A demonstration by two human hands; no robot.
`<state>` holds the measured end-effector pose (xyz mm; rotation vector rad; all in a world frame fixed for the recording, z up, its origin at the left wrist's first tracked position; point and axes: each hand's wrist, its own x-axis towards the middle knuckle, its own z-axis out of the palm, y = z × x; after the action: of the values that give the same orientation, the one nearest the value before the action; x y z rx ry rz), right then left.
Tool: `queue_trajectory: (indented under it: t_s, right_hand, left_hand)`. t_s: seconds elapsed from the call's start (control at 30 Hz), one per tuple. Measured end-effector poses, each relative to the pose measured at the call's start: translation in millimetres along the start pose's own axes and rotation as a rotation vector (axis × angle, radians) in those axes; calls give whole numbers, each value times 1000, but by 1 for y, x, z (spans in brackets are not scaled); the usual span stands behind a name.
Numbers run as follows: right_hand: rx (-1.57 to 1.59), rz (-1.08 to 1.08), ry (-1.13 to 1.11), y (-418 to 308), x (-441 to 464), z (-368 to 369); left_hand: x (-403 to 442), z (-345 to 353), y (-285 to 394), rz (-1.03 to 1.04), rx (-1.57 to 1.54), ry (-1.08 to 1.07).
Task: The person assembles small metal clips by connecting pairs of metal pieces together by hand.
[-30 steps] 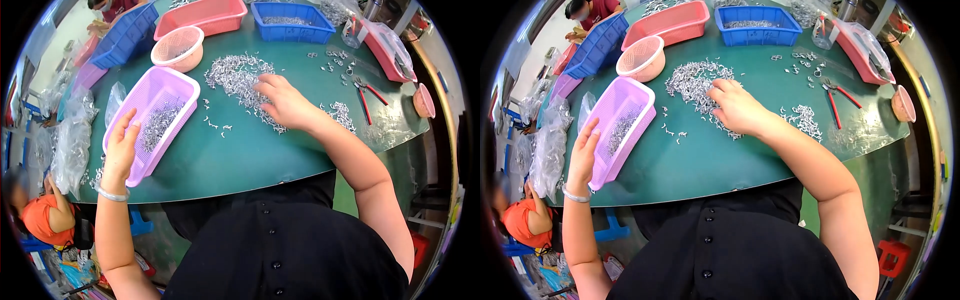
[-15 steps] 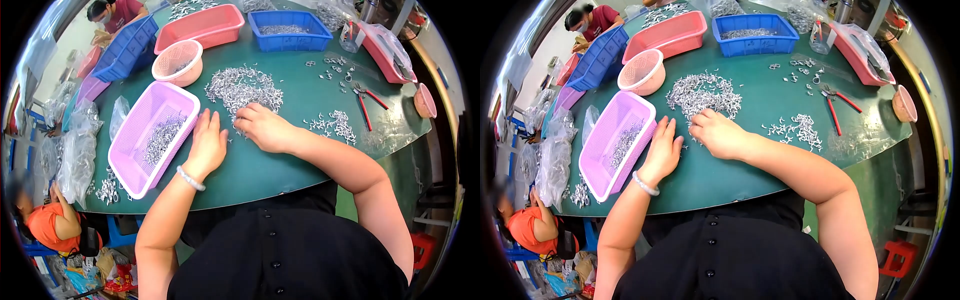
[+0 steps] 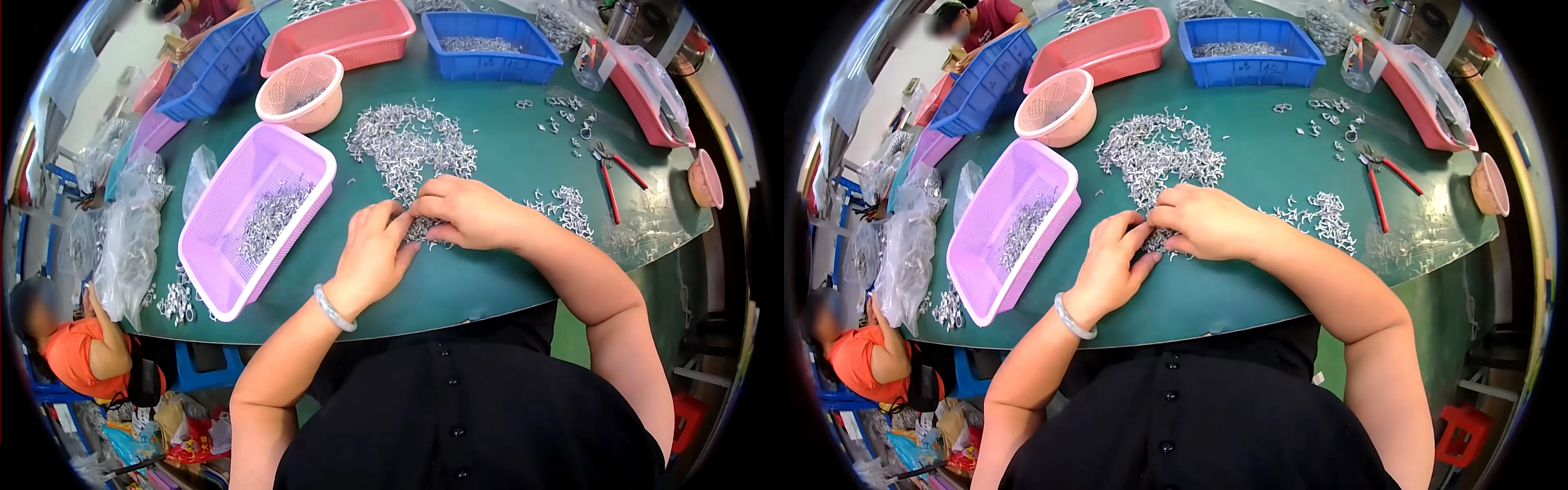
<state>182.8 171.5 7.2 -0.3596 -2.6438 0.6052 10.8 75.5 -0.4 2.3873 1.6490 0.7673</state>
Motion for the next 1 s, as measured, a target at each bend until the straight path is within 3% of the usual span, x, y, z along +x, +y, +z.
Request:
queue_trajectory:
  t_s: [0.1, 0.23, 0.47, 0.6, 0.7, 0.8, 0.93, 1.0]
  right_hand:
    - [-45, -34, -97, 7, 2, -3]
    - [-59, 92, -176, 6, 9, -11]
    - [49, 236, -23, 11, 3, -13]
    - [64, 178, 70, 14, 3, -9]
    - [188, 218, 66, 15, 3, -10]
    - [509, 404, 117, 14, 2, -7]
    - [992, 528, 120, 15, 3, -4]
    - [1069, 550, 160, 12, 3, -3]
  left_hand:
    - [6, -5, -4, -17, -32, -11]
    - [10, -2, -16, 32, -78, 50]
    - [8, -3, -17, -140, -364, 115]
    - [3, -4, -17, -248, -310, 56]
    - [4, -8, -18, -101, -179, 77]
    - [8, -4, -20, 42, -123, 194]
    - [10, 2, -16, -137, -415, 159]
    - [16, -1, -8, -281, -661, 108]
